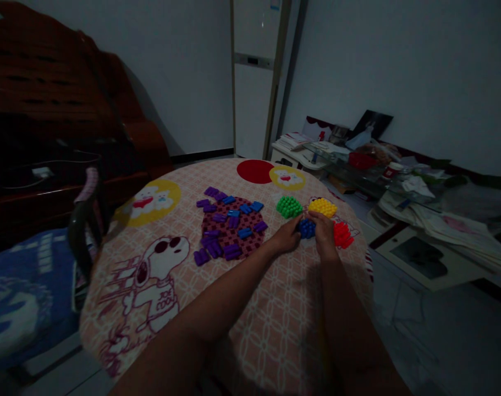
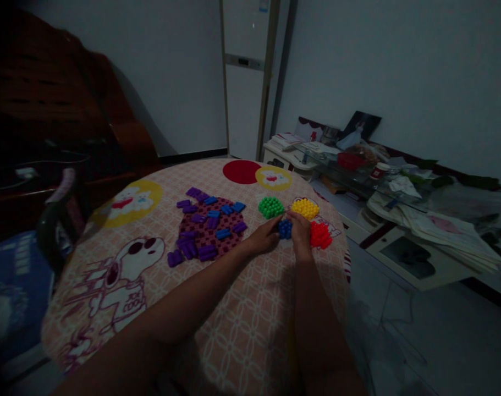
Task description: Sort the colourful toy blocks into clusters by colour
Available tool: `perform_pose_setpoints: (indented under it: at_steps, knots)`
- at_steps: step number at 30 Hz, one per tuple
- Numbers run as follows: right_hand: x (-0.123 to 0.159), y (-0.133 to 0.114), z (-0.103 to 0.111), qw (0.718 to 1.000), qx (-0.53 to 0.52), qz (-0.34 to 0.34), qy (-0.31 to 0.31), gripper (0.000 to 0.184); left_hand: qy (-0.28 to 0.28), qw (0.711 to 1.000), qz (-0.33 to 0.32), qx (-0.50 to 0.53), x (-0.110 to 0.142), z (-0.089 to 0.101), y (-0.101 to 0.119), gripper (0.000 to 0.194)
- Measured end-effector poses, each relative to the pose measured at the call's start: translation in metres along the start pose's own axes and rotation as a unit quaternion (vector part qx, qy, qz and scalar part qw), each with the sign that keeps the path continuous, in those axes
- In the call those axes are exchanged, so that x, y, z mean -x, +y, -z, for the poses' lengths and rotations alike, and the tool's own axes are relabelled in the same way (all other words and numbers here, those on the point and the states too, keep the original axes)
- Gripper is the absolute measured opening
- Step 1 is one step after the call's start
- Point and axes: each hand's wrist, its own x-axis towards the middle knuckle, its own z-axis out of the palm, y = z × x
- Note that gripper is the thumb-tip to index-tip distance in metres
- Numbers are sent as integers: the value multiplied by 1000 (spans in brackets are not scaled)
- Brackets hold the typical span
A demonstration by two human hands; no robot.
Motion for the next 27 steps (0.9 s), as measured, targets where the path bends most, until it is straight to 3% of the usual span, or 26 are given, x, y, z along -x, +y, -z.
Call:
perform_pose_setpoints:
  at_steps: [3,6,10,14,17,20,27]
  knots:
    - [0,0,1,1000,5,1,6,36,29,999,11,-18,2,1,8,71]
    - [2,-4,2,999,41,28,10,38,88,994,48,-52,0,16,17,59]
    - [9,-16,4,987,116,109,33,39,160,972,88,-147,0,67,21,40]
    - [16,-26,3,975,155,148,57,39,241,915,123,-298,12,119,8,43]
    - [17,-28,0,973,159,160,57,39,173,892,196,-369,22,135,-3,44]
    - [18,-29,-1,973,155,160,57,41,93,880,214,-415,25,134,-4,42]
    - [17,-29,2,978,142,135,74,39,108,857,226,-450,24,127,16,40]
